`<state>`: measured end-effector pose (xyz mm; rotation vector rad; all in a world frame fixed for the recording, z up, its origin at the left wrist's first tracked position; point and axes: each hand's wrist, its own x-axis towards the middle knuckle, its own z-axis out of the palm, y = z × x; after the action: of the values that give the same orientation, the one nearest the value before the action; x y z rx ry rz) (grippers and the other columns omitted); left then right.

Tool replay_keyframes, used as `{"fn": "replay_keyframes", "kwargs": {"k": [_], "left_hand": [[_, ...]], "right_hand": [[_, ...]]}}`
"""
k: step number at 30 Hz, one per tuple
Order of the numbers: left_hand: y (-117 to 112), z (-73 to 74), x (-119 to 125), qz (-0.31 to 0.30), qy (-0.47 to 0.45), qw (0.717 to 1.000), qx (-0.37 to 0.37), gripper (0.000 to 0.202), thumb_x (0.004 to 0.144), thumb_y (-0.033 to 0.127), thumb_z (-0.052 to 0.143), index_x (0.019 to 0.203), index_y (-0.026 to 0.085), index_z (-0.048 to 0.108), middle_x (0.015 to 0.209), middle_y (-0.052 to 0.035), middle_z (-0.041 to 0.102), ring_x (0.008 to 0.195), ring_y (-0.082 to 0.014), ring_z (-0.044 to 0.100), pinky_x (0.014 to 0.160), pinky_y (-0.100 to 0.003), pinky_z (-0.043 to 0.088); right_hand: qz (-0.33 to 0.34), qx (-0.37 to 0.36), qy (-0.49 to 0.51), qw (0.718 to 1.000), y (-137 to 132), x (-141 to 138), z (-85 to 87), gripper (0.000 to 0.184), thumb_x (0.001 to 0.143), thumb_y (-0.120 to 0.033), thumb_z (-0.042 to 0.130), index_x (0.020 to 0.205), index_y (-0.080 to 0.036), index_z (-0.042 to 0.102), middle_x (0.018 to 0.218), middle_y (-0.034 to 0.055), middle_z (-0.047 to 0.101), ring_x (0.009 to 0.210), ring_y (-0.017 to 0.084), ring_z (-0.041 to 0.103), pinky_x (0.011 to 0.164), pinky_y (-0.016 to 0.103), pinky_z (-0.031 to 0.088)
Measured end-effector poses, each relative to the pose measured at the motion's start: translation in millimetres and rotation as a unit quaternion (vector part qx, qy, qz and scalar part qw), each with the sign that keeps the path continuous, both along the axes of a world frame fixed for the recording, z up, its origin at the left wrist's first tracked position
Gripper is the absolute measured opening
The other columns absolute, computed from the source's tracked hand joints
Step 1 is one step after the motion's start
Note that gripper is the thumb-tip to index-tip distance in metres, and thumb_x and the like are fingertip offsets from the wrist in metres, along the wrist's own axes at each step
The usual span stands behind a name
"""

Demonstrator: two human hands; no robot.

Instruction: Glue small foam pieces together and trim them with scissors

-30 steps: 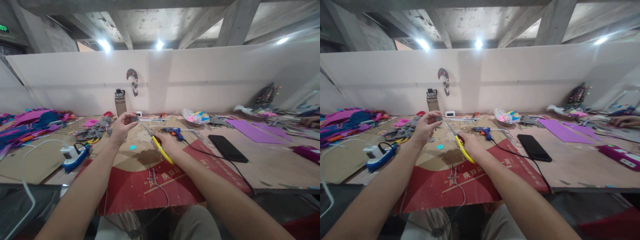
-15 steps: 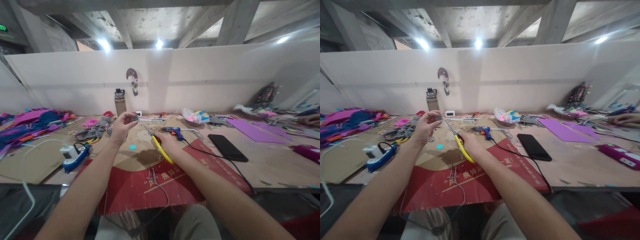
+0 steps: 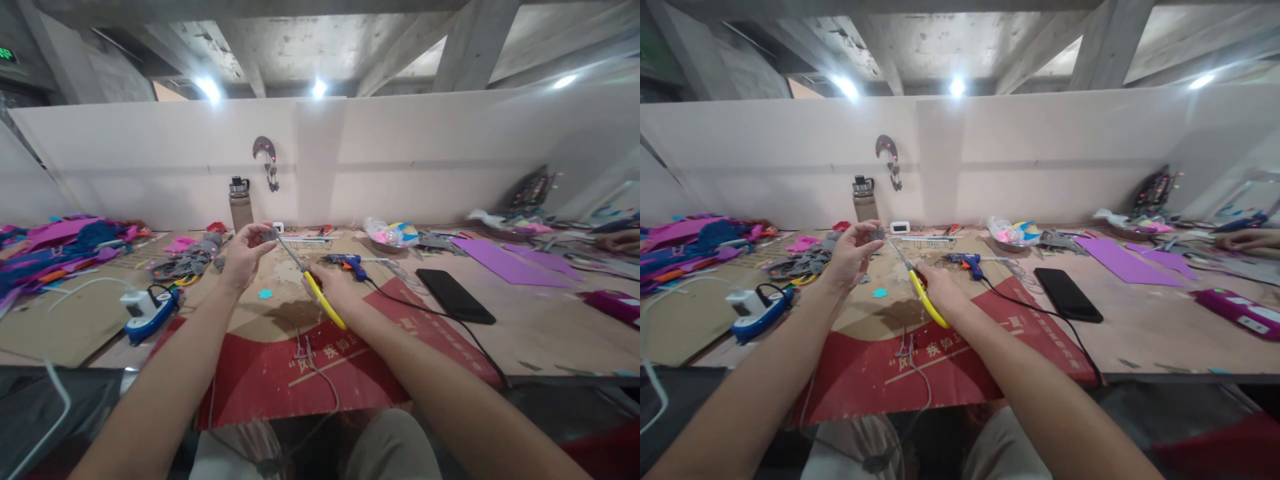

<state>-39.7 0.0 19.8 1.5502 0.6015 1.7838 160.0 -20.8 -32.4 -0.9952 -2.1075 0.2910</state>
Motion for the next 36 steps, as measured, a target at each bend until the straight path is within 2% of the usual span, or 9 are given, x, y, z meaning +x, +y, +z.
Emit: {"fn": "replay_keyframes", "kwargs": {"k": [4, 9, 15, 22, 25, 27, 30, 32, 36], "left_hand": [[0.3, -0.6, 0.2, -0.002, 0.000, 1.000, -0.006, 0.032, 0.056, 0.012, 0.074, 0.083, 0.020, 0.060, 0.106, -0.0032, 0.062, 0.093, -0.0150, 0.060, 0.086, -0.030, 0.045], [-0.6, 0.4, 0.1, -0.005, -0.007, 1.000, -0.006, 0.032, 0.056, 0.012, 0.074, 0.083, 0.020, 0.060, 0.105, -0.0025, 0.062, 0.092, -0.0139, 0.060, 0.084, -0.027, 0.045], [-2.2, 4.6, -2.5, -0.001, -0.042, 0.999, -0.018, 0.032, 0.055, 0.011, 0.075, 0.083, 0.019, 0.061, 0.104, -0.0026, 0.061, 0.091, -0.0125, 0.059, 0.082, -0.025, 0.046], [-2.0, 1.8, 0.8, -0.002, 0.003, 1.000, -0.018, 0.035, 0.054, 0.013, 0.076, 0.085, 0.019, 0.060, 0.105, -0.0041, 0.061, 0.091, -0.0143, 0.060, 0.082, -0.027, 0.045], [-3.6, -3.5, 6.6, -0.012, 0.049, 0.998, -0.025, 0.035, 0.056, 0.015, 0.075, 0.088, 0.018, 0.060, 0.106, -0.0054, 0.061, 0.092, -0.0155, 0.059, 0.083, -0.029, 0.045], [-5.6, -6.8, 11.1, -0.024, 0.085, 0.996, -0.030, 0.034, 0.058, 0.017, 0.075, 0.089, 0.018, 0.060, 0.104, -0.0055, 0.061, 0.094, -0.0159, 0.058, 0.085, -0.030, 0.044], [-8.5, -9.6, 17.0, -0.045, 0.125, 0.990, -0.035, 0.033, 0.060, 0.018, 0.074, 0.090, 0.018, 0.060, 0.102, -0.0053, 0.061, 0.096, -0.0167, 0.057, 0.086, -0.032, 0.044], [-9.7, -9.9, 19.6, -0.055, 0.141, 0.988, -0.029, 0.033, 0.060, 0.018, 0.074, 0.090, 0.018, 0.060, 0.102, -0.0054, 0.061, 0.097, -0.0171, 0.057, 0.087, -0.032, 0.043], [-11.6, -9.8, 22.7, -0.059, 0.168, 0.984, -0.008, 0.031, 0.063, 0.018, 0.072, 0.092, 0.019, 0.060, 0.102, -0.0050, 0.060, 0.098, -0.0163, 0.056, 0.088, -0.031, 0.042]], "right_hand": [[0.007, -0.004, 0.008, 1.000, -1.0, -0.6, 0.0, 0.018, 0.081, -0.034, 0.045, 0.073, -0.020, 0.052, 0.058, -0.0025, 0.050, 0.055, 0.011, 0.045, 0.054, 0.021, 0.030], [0.011, -0.009, 0.026, 1.000, -4.2, -0.3, 2.4, 0.013, 0.079, -0.028, 0.046, 0.075, -0.019, 0.055, 0.058, -0.0022, 0.051, 0.053, 0.010, 0.044, 0.051, 0.020, 0.030], [-0.001, -0.016, 0.076, 0.997, 1.8, 3.6, 5.6, 0.019, 0.079, -0.033, 0.048, 0.084, -0.018, 0.058, 0.065, 0.0010, 0.058, 0.057, 0.012, 0.051, 0.054, 0.021, 0.035], [0.008, -0.045, 0.091, 0.995, -0.4, 1.9, 5.9, 0.019, 0.076, -0.036, 0.053, 0.081, -0.017, 0.056, 0.065, -0.0008, 0.056, 0.056, 0.010, 0.048, 0.056, 0.021, 0.037], [0.018, -0.095, 0.172, 0.980, -2.4, 1.3, 8.1, 0.026, 0.074, -0.037, 0.055, 0.092, -0.017, 0.056, 0.068, -0.0020, 0.054, 0.051, 0.008, 0.045, 0.050, 0.020, 0.037], [0.022, -0.142, 0.250, 0.957, -3.0, 0.9, 10.0, 0.035, 0.072, -0.038, 0.057, 0.102, -0.019, 0.053, 0.067, -0.0038, 0.051, 0.046, 0.007, 0.042, 0.044, 0.019, 0.036], [0.039, -0.202, 0.334, 0.920, -4.0, -0.4, 12.2, 0.044, 0.071, -0.039, 0.058, 0.110, -0.020, 0.049, 0.056, -0.0083, 0.044, 0.038, 0.006, 0.038, 0.037, 0.018, 0.033], [0.044, -0.222, 0.351, 0.908, -4.7, -1.7, 12.7, 0.045, 0.071, -0.040, 0.058, 0.110, -0.020, 0.050, 0.050, -0.0100, 0.041, 0.035, 0.007, 0.037, 0.034, 0.017, 0.032], [0.044, -0.240, 0.344, 0.907, -4.0, -4.5, 10.1, 0.040, 0.072, -0.041, 0.058, 0.105, -0.020, 0.054, 0.046, -0.0105, 0.039, 0.034, 0.006, 0.037, 0.034, 0.017, 0.033]]}}
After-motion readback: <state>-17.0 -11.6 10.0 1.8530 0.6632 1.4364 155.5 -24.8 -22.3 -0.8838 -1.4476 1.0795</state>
